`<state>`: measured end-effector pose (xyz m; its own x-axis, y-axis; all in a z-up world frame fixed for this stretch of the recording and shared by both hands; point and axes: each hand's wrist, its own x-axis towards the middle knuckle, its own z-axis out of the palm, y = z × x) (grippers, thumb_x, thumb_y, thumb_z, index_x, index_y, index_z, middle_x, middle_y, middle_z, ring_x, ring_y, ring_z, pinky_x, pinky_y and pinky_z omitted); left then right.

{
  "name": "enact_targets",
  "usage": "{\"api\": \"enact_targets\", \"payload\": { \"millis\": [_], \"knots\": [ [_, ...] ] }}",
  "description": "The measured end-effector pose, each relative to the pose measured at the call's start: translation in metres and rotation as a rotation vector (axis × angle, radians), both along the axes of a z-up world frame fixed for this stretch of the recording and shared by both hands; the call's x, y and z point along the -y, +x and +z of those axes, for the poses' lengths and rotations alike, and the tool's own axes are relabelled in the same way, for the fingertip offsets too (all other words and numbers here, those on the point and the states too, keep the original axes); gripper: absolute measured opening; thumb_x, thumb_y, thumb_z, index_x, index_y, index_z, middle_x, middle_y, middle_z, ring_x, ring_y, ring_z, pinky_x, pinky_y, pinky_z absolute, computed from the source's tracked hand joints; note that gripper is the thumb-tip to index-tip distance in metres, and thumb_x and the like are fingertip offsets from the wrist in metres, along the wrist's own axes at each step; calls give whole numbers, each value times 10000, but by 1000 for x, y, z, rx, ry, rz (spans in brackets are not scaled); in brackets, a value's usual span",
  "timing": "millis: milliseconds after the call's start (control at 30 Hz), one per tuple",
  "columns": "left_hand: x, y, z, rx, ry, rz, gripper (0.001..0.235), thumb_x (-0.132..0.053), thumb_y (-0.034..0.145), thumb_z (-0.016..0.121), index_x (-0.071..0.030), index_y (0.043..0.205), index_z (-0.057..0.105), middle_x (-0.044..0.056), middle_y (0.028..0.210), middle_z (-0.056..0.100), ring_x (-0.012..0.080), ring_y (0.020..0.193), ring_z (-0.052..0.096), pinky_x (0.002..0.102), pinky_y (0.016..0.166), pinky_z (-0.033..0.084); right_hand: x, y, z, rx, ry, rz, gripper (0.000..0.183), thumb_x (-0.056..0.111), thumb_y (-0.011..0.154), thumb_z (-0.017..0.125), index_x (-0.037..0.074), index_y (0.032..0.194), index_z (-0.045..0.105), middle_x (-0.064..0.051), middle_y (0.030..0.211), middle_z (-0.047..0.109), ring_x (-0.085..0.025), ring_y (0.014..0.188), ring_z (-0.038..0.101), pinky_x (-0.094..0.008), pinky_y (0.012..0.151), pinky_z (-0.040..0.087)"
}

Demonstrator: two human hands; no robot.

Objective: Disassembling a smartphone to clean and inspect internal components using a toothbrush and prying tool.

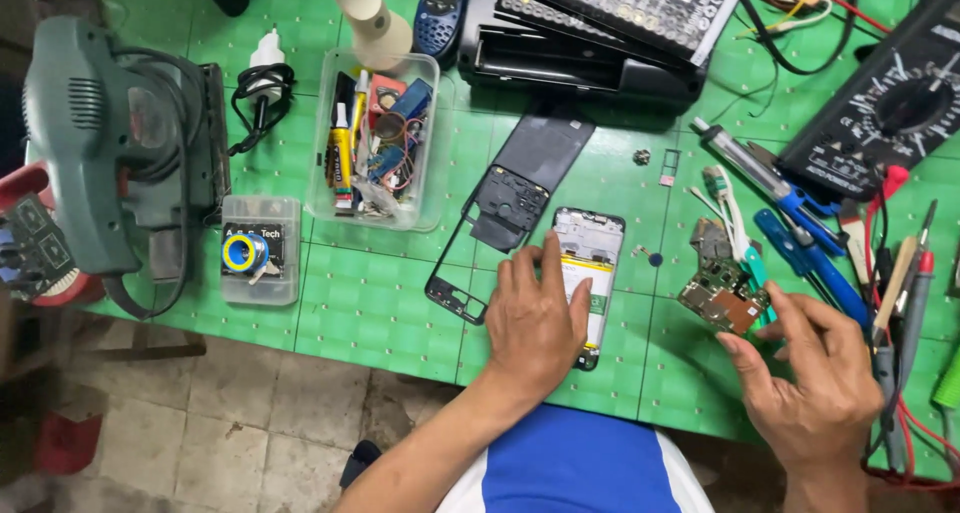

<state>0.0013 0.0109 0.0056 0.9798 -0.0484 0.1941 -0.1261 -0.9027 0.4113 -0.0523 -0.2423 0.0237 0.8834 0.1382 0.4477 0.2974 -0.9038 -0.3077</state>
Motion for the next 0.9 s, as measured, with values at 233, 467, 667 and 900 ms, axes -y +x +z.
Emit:
{"api": "enact_targets", "payload": {
  "millis": [233,467,667,900],
  "knots": [
    [-34,9,25,151,80,26,427,-326,970,705,-50,1288,634,159,1142,633,288,894,588,381,601,511,4,5,-7,-37,-50,-43,512,273,994,834,-71,1369,780,-237,1260,690,-215,771,654,-374,745,586],
    [-58,35,3,77,234,137,716,-481,921,743,-98,1477,506,236,1421,554,380,990,626,455,711,562,-10,23,-2,-17,-60,-15,524,296,994,799,-74,1364,765,-225,1228,683,-245,854,659,-370,756,555],
    [-63,44,-5,81,281,73,694,-479,947,672,-83,1494,512,204,1379,624,397,1011,630,480,806,554,-18,32,11,-43,16,2,537,290,943,790,-61,1340,698,-217,1199,646,-281,914,656,-397,869,564],
    [-55,36,44,190,-220,-152,400,-162,1005,701,0,1348,574,191,1277,674,313,1107,677,347,775,605,-22,34,13,-47,15,17,552,320,945,790,-31,1357,680,-188,1159,627,-225,799,633,-364,716,582]
  ]
}}
